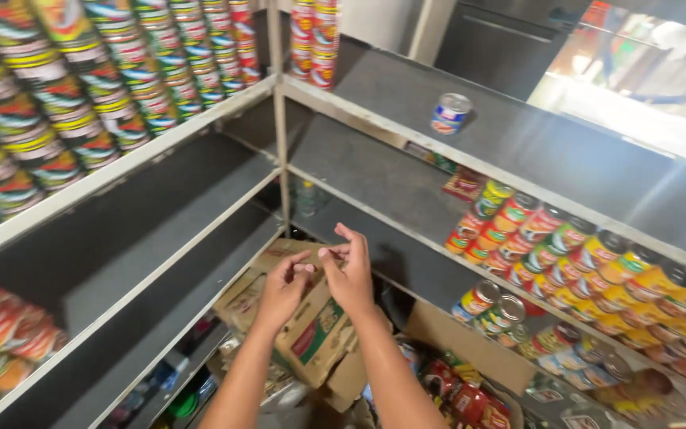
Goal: The recorder organizes and restocks canned goods on the shelves of a grocery store.
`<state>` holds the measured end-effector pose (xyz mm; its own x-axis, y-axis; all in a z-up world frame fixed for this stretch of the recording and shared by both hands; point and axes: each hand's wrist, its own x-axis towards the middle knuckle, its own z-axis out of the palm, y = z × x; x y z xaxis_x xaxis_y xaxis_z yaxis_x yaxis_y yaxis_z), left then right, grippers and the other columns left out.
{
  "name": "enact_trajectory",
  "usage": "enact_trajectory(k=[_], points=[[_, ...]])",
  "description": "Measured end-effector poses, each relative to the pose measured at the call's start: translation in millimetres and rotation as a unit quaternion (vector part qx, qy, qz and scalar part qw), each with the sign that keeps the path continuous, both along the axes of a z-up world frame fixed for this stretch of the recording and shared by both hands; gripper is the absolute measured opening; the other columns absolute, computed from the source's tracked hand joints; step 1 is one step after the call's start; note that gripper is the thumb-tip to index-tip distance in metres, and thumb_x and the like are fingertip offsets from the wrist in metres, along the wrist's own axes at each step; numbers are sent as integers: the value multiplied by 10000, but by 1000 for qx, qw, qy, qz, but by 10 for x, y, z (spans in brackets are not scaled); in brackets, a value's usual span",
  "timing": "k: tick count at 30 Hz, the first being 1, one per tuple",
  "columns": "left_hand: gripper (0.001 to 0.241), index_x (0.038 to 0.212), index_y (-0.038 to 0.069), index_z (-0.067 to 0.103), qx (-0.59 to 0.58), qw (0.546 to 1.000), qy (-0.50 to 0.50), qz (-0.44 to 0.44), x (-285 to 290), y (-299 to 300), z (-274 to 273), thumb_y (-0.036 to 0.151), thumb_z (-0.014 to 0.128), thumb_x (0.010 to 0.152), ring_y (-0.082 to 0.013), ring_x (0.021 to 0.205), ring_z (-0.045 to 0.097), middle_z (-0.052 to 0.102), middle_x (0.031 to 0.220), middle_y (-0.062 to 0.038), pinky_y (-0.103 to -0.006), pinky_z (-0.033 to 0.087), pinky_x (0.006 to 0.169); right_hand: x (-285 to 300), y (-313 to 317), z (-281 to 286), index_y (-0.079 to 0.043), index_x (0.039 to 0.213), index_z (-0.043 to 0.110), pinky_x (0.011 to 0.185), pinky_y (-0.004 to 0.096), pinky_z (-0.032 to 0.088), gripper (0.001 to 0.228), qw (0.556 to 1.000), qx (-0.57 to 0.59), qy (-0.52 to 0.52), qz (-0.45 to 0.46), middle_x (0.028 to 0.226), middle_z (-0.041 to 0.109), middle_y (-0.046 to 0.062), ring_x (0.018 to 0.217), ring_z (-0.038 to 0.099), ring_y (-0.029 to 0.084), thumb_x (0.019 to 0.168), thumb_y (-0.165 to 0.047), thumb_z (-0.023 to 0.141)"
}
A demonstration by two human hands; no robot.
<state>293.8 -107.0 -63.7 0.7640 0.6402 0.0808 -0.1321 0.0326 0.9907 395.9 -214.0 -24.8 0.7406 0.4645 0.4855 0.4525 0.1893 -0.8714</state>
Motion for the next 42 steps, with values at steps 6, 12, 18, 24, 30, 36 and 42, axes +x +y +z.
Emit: enact_trajectory(k=[6,12,18,24,30,36,42], points=[[376,1320,3,643,-6,996,-8,-93,957,-657,21,90,632,955,-101,788,656,700,917,-23,-266,533,739,741,-794,28,-6,1433,465,861,304,555,558,997,9,24,-77,1371,567,144,952,653,139,928,-66,693],[360,1289,-14,648,10,989,-40,-139,1681,-1154,-38,52,634,935,-81,793,619,684,872,-6,-257,526,756,1228,-1460,-130,-7,1426,480,878,305,548,555,991,8,30,-129,1367,595,148,950,657,140,924,-79,704],[346,1254,-21,656,20,988,-31,-151,2187,-1489,-4,89,674,927,-88,852,641,714,937,-8,-262,537,791,1416,-1934,-399,-9,1419,478,919,311,530,562,986,-36,62,-150,1355,612,142,975,658,147,909,-87,701],[375,1262,-7,648,61,988,-32,-140,2679,-1458,-244,101,712,908,-135,975,677,742,1088,-83,-283,544,890,1598,-2198,-718,-15,1413,480,886,306,529,559,977,-40,106,-182,1302,636,127,956,636,140,905,-91,702],[531,1354,35,591,67,969,-94,-220,3075,-1289,166,-1,644,827,-164,1227,610,670,1315,-89,-327,508,966,1671,-2249,-632,-19,1413,490,884,290,517,529,970,-18,113,-216,1238,638,104,985,611,125,932,-98,694],[656,1420,35,539,21,933,-117,-340,3472,-1209,-197,-21,583,768,-201,1300,553,624,1358,-123,-347,443,1036,1637,-2358,-573,-27,1382,545,889,275,520,470,958,-20,137,-251,1167,672,87,986,627,125,940,-101,685],[592,1461,11,493,-43,915,-200,-348,3473,-1438,-17,301,663,975,-218,1298,551,607,1375,-131,-345,417,1119,1560,-2433,-589,-8,1337,563,878,275,530,411,947,-17,153,-283,1126,677,75,995,640,119,956,-112,678]])
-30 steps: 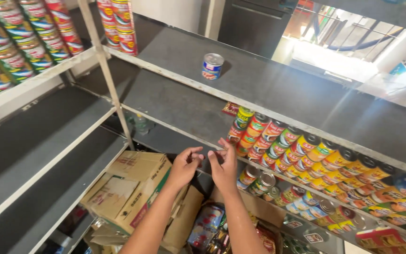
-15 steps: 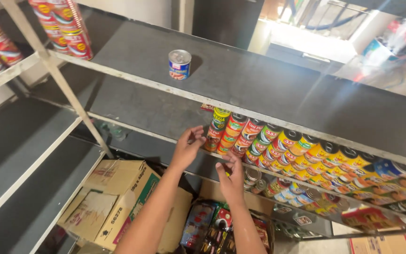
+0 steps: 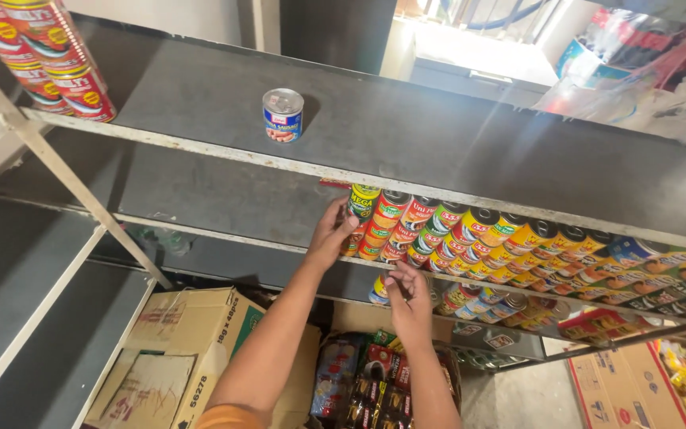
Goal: The recorder organizes and restocks canned goods on the shelves of a grocery store.
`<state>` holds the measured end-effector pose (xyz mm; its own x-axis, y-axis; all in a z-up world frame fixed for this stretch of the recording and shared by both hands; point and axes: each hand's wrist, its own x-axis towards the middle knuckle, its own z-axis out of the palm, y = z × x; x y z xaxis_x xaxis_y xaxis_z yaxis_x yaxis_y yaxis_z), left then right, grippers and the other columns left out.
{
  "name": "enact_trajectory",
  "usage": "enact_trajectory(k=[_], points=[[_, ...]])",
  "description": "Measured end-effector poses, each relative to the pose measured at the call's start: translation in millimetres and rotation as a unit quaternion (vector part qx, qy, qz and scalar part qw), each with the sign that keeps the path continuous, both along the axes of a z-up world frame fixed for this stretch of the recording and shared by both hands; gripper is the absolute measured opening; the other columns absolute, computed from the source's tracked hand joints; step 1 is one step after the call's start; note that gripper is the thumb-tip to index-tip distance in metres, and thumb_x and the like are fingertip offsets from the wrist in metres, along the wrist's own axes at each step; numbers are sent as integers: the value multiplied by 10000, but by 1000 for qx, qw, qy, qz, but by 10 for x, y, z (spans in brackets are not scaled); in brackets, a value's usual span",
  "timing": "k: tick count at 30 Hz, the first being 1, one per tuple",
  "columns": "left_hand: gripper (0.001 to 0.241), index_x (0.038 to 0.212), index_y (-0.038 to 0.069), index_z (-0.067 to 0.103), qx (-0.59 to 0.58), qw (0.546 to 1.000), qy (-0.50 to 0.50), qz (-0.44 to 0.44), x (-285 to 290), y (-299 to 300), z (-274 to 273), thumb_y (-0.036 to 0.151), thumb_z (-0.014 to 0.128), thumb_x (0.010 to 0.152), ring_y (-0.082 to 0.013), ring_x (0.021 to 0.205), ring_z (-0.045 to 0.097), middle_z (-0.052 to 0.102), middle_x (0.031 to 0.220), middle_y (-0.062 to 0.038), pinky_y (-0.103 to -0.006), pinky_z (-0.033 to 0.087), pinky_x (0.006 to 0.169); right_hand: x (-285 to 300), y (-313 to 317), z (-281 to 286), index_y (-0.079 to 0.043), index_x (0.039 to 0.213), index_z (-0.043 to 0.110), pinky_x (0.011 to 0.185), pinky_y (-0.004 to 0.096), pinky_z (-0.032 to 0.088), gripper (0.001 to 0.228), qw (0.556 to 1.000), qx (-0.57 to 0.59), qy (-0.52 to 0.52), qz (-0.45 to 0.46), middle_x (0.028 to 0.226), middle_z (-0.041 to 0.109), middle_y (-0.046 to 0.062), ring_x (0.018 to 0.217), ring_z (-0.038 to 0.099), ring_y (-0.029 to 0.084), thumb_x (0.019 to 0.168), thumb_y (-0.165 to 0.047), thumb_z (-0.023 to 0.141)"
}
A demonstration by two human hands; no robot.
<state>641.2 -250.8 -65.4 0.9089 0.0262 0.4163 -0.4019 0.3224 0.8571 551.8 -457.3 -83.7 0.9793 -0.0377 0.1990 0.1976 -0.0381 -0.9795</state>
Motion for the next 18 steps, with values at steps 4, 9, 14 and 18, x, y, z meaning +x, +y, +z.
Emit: enact_trajectory(k=[4,9,14,18], points=[[615,1442,-10,516,74,993,-56,73,58,-82,141,357,679,977,-233,1288,560,597,1371,-151,-366,427,1117,-44,-53,-29,-6,1330,571,847,275,528,395,1000,1,23,-14,1103,683,71,959,640,119,961,-106,670],[656,1430,-15,470,109,987,-63,99,-29,-156,433,324,735,936,-240,1233,589,607,1333,-148,-389,474,1056,-51,-135,-145,4,1293,590,843,261,529,345,999,25,16,-21,1060,693,63,921,649,111,962,-70,649],[575,1391,-10,474,124,984,-76,101,-4,-159,311,308,718,980,-227,1158,647,669,1256,-132,-379,511,1011,-72,-155,-188,16,1260,621,846,254,515,302,999,17,5,-31,1031,688,51,926,633,99,966,-42,652],[523,1337,-6,438,99,986,-69,118,-13,-155,250,294,700,999,-163,924,623,629,1111,-109,-333,526,802,-37,-125,-135,13,1245,631,845,254,525,286,1000,1,3,-21,1011,690,41,912,640,98,965,-39,645]])
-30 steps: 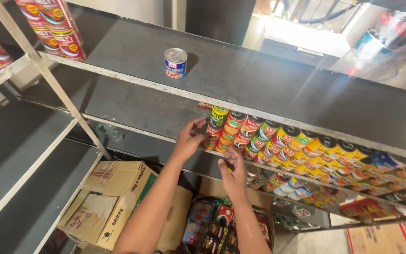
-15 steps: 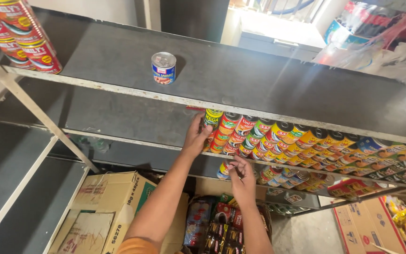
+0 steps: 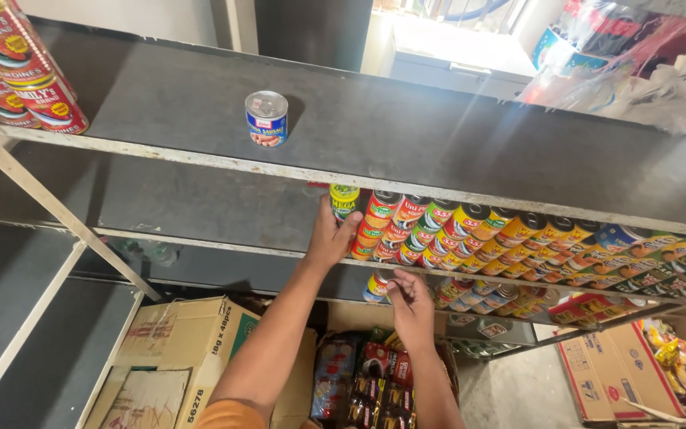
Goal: The recorder organizes and restocks canned goods on the shelves of a grocery store.
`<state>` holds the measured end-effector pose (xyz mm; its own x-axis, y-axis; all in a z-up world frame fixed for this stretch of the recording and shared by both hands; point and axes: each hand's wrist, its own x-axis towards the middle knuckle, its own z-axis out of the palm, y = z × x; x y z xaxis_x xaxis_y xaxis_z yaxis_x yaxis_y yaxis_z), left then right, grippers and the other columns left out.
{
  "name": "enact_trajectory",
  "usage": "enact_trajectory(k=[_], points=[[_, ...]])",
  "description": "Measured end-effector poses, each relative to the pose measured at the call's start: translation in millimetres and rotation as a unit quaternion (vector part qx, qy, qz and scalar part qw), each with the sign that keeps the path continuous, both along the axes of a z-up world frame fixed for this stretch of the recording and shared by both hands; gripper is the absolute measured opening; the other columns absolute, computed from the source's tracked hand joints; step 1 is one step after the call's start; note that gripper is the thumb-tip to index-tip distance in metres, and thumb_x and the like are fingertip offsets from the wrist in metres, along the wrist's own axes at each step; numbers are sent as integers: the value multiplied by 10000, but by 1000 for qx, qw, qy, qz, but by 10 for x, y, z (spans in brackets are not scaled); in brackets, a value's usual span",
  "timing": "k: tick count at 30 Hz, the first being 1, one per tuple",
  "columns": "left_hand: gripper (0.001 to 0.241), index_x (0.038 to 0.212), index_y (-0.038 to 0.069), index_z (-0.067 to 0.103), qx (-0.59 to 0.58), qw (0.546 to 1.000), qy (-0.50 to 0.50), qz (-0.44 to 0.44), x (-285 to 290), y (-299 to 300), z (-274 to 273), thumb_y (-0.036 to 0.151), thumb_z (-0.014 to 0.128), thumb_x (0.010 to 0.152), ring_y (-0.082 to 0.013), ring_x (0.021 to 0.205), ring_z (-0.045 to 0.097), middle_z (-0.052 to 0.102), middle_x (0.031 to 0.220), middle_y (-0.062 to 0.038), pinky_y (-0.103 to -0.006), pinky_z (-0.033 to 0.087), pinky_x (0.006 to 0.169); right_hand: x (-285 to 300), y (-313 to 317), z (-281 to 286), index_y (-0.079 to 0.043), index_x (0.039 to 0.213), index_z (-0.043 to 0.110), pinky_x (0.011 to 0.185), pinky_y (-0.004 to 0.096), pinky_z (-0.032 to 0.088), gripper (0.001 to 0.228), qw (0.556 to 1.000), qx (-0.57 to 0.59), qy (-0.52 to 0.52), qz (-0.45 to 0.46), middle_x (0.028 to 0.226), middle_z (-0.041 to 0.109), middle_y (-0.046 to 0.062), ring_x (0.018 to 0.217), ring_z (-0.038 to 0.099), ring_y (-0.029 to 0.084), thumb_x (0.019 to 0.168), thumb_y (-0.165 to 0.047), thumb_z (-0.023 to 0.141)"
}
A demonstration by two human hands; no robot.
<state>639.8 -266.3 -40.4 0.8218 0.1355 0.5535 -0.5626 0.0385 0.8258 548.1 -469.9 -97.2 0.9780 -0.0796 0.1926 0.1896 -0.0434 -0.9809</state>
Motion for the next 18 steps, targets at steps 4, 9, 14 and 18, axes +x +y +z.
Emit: enact_trajectory(k=[4,9,14,18], points=[[519,1300,4,426,-37,999,30,17,-71,5,-149,301,702,976,-104,734,601,605,978,-68,-283,526,632,7,64,29,3,1251,628,842,259,532,292,1000,-7,13,7,1000,691,42,902,644,102,963,-44,642],[442,1287,2,469,-141,989,-36,33,-301,81,-169,281,678,1017,-120,826,612,634,1025,-67,-289,519,736,0,225,81,-2,1275,610,891,285,523,325,999,-12,5,45,1066,689,68,983,638,129,963,-75,661],[433,1299,18,504,-129,990,29,42,-620,199,-169,312,659,1021,-144,949,672,689,1076,-76,-311,559,854,-28,587,353,-20,1412,474,1027,341,467,550,991,-32,-11,133,1343,581,99,1243,559,200,929,-148,703],[496,1349,28,520,-50,993,88,60,-847,288,-104,349,662,999,-169,996,664,692,1107,-84,-327,547,889,184,920,81,-42,1558,305,1139,360,382,727,959,52,-47,274,1528,440,110,1419,439,235,940,-147,672]])
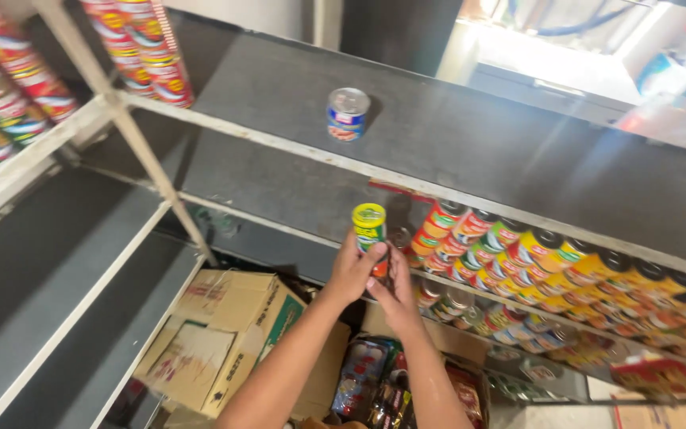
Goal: The recorder organizes and restocks canned goods on the shelves of a grocery store.
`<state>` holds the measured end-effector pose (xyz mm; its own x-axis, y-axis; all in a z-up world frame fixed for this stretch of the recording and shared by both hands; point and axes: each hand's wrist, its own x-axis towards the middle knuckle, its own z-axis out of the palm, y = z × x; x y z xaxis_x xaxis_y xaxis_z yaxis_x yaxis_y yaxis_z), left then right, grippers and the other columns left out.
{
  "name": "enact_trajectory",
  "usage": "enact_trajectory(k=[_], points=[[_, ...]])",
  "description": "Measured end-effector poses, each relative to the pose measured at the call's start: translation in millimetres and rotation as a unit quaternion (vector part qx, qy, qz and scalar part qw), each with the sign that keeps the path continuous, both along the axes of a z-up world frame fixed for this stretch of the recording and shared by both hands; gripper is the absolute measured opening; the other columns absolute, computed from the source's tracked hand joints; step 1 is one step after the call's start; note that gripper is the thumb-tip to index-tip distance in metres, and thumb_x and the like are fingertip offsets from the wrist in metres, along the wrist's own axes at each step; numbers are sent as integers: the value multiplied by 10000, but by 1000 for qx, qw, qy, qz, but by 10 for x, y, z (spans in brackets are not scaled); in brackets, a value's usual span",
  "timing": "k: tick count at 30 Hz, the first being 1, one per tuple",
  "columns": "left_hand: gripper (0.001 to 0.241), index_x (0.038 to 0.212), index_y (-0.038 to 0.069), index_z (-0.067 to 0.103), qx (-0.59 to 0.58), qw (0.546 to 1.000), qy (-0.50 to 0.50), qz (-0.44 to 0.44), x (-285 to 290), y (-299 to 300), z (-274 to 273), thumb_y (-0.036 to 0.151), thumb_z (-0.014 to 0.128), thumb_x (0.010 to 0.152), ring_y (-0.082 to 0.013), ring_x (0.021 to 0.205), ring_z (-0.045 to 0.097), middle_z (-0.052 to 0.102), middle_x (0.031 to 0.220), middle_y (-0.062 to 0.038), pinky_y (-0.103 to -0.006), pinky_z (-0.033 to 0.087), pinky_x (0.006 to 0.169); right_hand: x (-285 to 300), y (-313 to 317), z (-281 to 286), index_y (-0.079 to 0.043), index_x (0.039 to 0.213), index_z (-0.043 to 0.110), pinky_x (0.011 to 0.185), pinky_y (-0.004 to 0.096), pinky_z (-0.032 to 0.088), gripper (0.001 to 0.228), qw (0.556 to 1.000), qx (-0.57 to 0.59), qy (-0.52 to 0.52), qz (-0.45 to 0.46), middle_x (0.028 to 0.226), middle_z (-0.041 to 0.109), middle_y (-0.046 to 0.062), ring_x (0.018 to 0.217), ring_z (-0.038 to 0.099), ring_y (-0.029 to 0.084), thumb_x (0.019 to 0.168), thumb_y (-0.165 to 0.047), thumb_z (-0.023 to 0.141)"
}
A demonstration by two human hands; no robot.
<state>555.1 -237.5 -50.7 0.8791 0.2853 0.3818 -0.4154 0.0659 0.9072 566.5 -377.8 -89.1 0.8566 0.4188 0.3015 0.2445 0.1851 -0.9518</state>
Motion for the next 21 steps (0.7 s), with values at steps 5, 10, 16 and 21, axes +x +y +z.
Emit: enact_trajectory(k=[5,10,16,21], points=[[526,1328,20,529,61,996,59,33,-354,240,275,376,663,965,-197,1025,673,698,1109,-111,-342,531,911,-31,348,-175,-45,1561,331,1124,340,393,612,997,35,52,38,1495,468,99,1374,461,210,1008,-134,577],[529,1321,-10,555,185,973,27,138,-357,506,66,320,726,945,-276,1101,608,659,1196,-174,-389,481,975,-142,567,-384,-55,1496,434,1038,342,474,508,946,173,269,59,1392,569,92,1250,569,188,1017,-170,558],[591,1360,-15,532,127,983,20,131,-318,709,132,247,781,892,-239,1112,595,628,1235,-154,-377,486,957,-243,464,-189,-18,1333,529,864,383,543,375,953,170,248,47,1163,670,150,975,681,242,999,-165,615],[605,1263,21,600,137,983,-35,119,-504,687,856,305,871,803,-193,1055,673,691,1149,-102,-350,546,934,-111,250,151,-44,1351,500,901,364,559,446,986,126,109,0,1191,670,133,1006,683,218,954,-181,648]])
